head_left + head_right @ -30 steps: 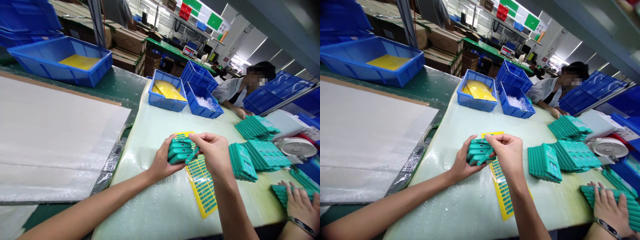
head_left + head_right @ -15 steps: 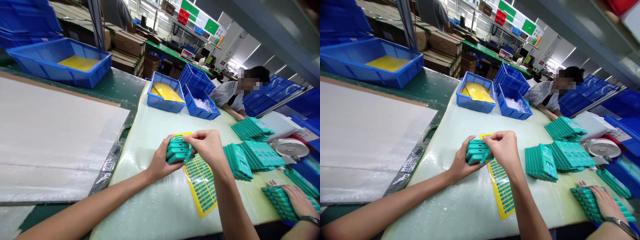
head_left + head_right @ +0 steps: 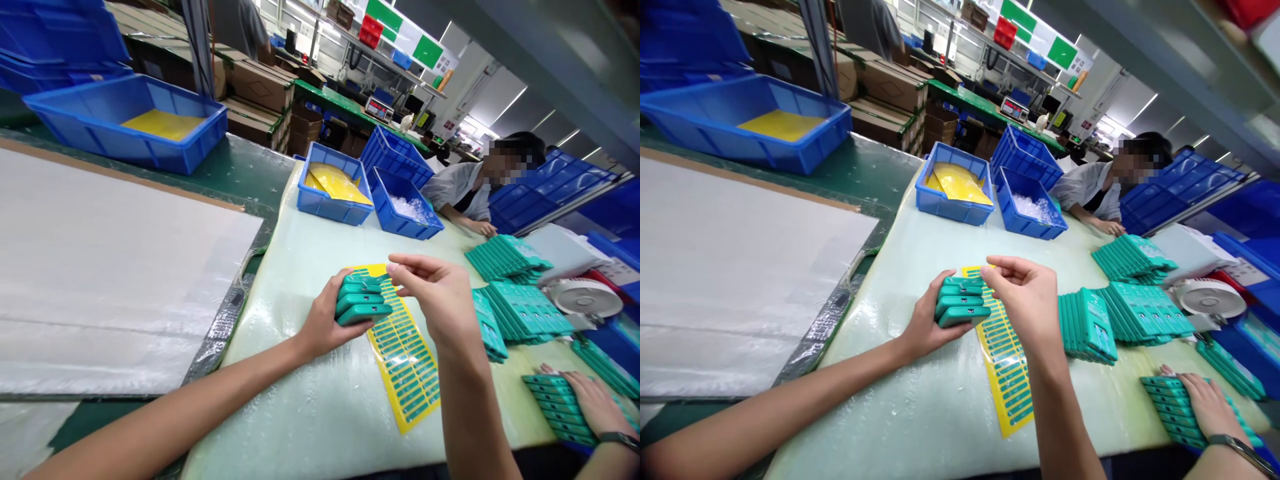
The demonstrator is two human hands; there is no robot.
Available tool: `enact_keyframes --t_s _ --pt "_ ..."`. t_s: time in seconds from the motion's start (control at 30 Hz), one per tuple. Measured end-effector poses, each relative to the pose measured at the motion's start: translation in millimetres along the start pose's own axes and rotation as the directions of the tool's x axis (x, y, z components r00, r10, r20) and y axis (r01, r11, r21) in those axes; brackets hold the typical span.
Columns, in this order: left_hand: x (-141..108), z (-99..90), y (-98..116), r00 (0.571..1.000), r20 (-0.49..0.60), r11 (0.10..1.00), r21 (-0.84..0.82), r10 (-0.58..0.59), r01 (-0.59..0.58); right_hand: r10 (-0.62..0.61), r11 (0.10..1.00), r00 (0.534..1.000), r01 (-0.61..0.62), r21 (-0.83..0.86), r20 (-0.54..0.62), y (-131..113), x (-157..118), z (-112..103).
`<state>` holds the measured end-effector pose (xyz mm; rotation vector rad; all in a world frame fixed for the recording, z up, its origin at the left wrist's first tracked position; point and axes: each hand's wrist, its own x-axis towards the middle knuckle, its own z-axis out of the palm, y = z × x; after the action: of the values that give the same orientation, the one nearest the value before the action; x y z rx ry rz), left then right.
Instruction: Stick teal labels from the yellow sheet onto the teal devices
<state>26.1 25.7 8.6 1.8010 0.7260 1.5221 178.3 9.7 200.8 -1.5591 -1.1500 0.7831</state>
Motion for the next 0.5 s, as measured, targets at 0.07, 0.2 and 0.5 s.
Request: enact_keyframes --t_s 0.07,0.2,0.5 --pt "-0.2 0.6 -0.4 1.000 -0.012 1.000 0.003 0.006 -0.006 -0.029 1.000 0.999 0.029 0.000 -0.033 9.3 -6.5 7.5" --pt "-0.2 1.3 -0.9 1.000 -0.014 1.000 0.028 0.009 -0.008 -0.034 0.998 0.999 0.032 -0.052 -0.039 14.4 -15.1 15.2" --pt "-0.4 -0.1 -1.8 0.999 -0.017 0.998 0.041 0.045 -0.045 -0.090 0.975 0.993 0.073 -0.210 -0.071 9.3 -20.0 21.2"
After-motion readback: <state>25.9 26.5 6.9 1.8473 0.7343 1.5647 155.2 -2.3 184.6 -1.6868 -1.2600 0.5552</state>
